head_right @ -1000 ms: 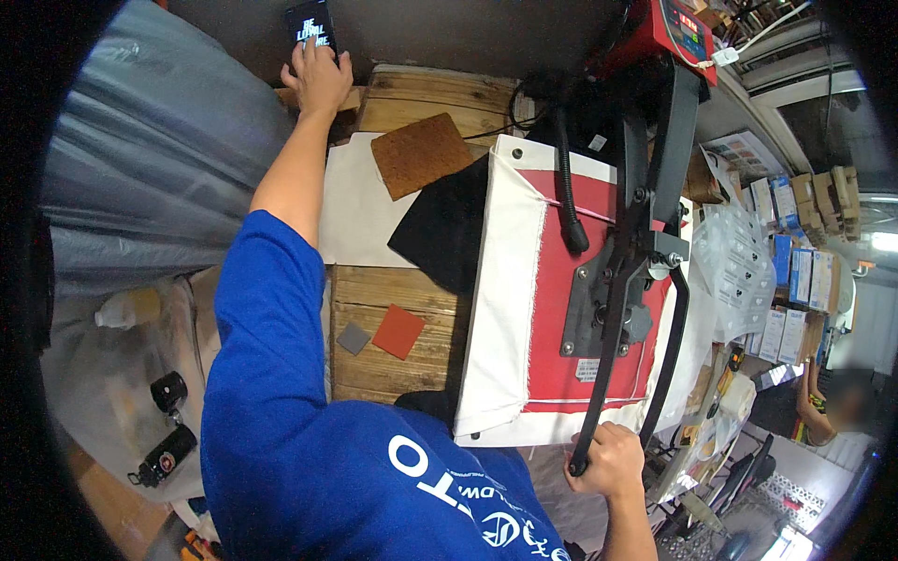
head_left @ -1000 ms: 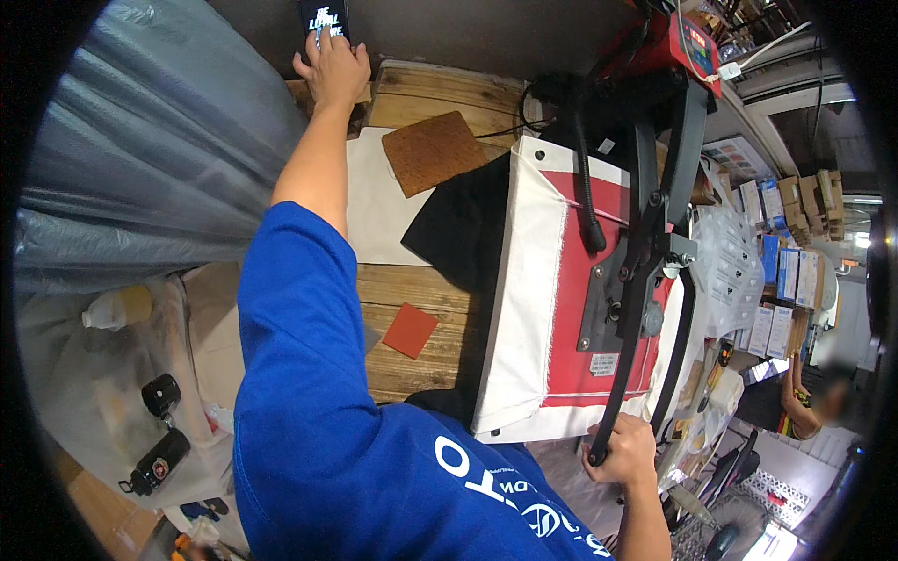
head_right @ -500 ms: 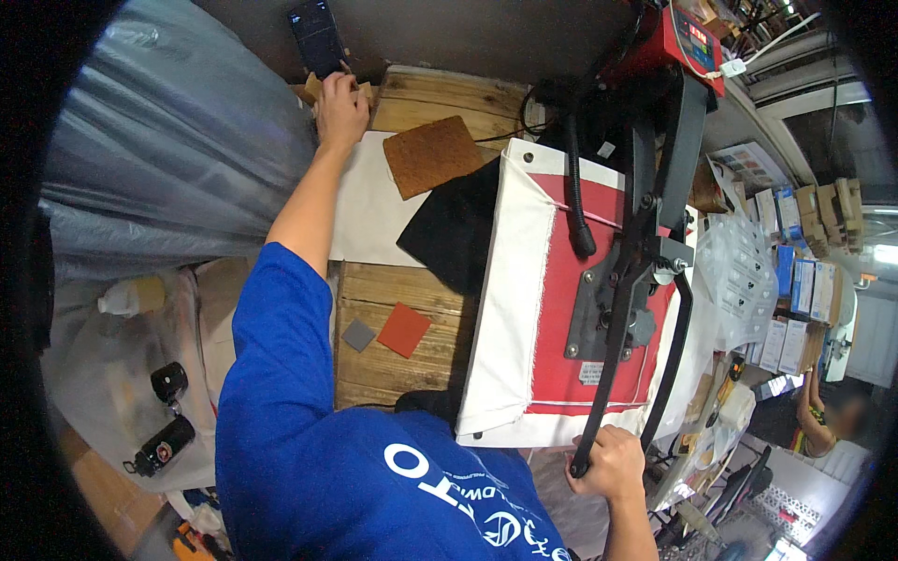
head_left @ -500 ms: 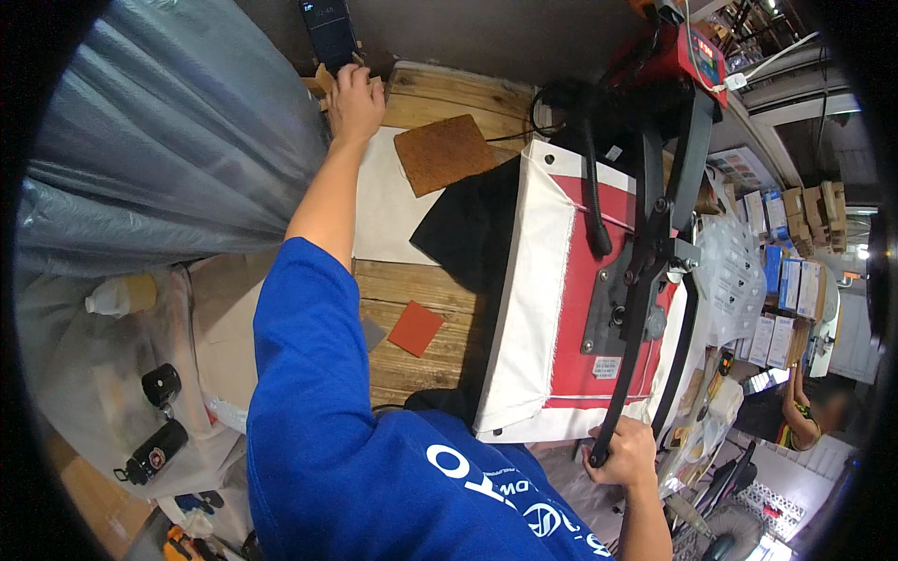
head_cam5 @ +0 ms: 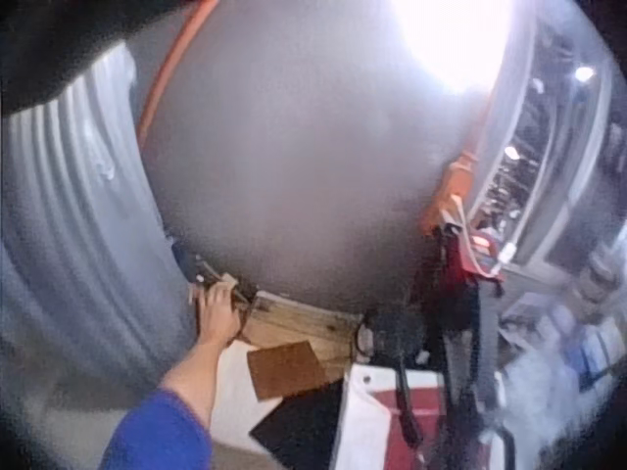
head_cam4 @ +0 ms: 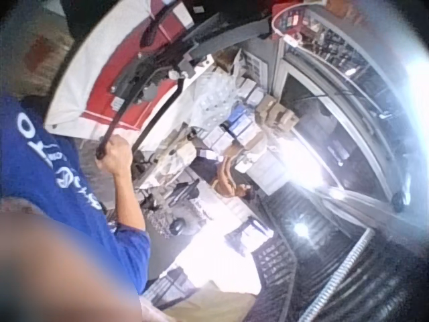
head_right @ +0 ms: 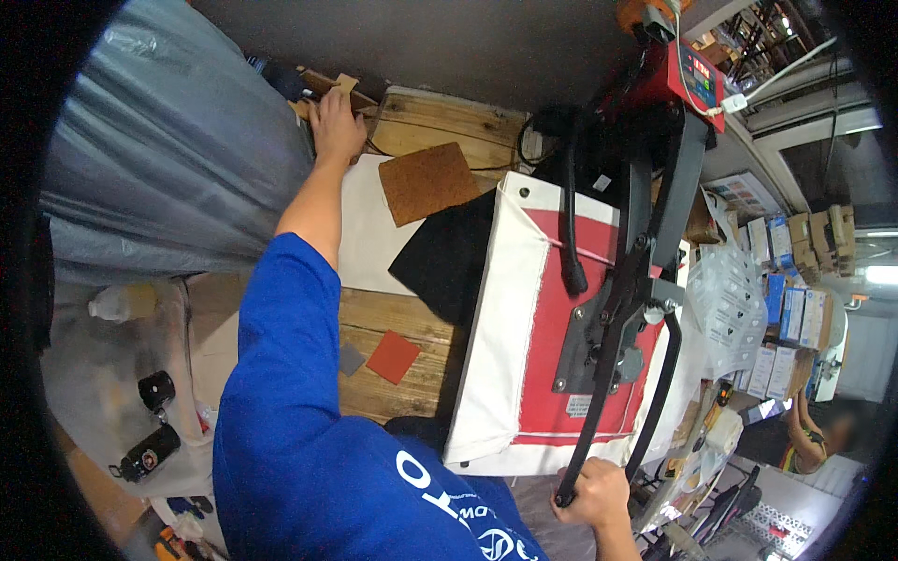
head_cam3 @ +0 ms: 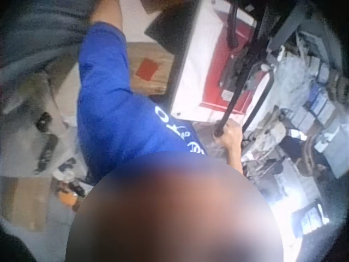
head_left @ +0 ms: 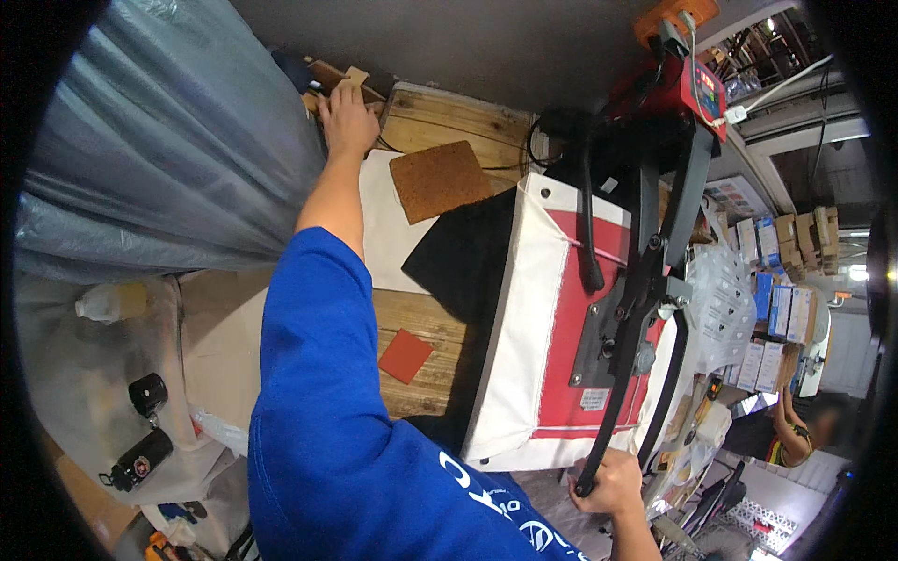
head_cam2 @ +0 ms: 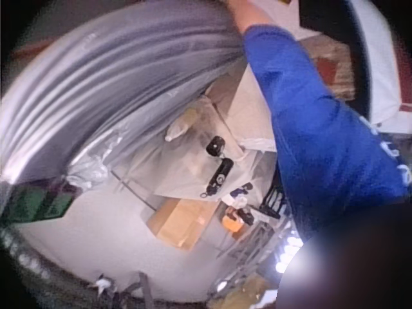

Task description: The person uses a heat press to apply designs to black t-shirts. They place shirts on the press, lower the heated platen, and then remove the finished shirts. The person also handles cardboard pieces and a smartphone during the process.

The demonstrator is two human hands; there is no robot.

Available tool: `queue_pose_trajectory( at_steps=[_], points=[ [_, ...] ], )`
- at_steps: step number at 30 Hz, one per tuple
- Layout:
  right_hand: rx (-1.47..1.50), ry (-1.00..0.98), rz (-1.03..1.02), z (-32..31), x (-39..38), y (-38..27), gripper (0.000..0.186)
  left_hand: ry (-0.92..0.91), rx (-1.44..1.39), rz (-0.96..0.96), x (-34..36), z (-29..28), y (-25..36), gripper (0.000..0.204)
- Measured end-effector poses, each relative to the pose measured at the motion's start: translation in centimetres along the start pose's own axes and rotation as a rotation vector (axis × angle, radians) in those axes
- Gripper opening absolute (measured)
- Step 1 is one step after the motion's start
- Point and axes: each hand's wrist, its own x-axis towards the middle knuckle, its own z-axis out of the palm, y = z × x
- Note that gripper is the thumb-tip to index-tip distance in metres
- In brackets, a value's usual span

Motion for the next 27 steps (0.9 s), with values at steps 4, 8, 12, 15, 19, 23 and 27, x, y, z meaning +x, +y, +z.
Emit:
queue_pose_trajectory(
  at_steps=[4,8,12,15,19,23,27],
  points=[
    [0.021,-0.036,0.019,-0.1,0.4,0.1,0.020,-0.161,-0.026,-0.009,-1.9,3.3,-0.2,0.034],
    [0.042,-0.086,0.026,0.0,0.3,0.3,0.020,-0.292,-0.251,-0.139,-3.5,5.0,-0.6,0.036],
    [0.041,-0.090,0.017,0.1,0.3,0.6,0.021,-0.285,-0.315,-0.154,-3.5,4.6,-0.5,0.038],
    [0.033,-0.077,0.000,0.1,0.3,0.6,0.020,-0.282,-0.311,-0.142,-3.4,4.1,-0.3,0.040],
    [0.021,-0.018,-0.005,0.1,0.4,0.3,0.020,-0.321,-0.247,-0.085,-3.0,4.0,-0.7,0.039],
    [-0.020,-0.010,-0.041,0.0,-0.2,0.4,0.022,-0.172,-0.426,-0.071,-1.9,3.0,-0.1,0.032],
    [-0.088,-0.131,-0.073,-0.7,-0.5,0.8,0.028,0.180,-0.791,-0.006,-2.4,-1.5,5.3,0.024]
  ],
)
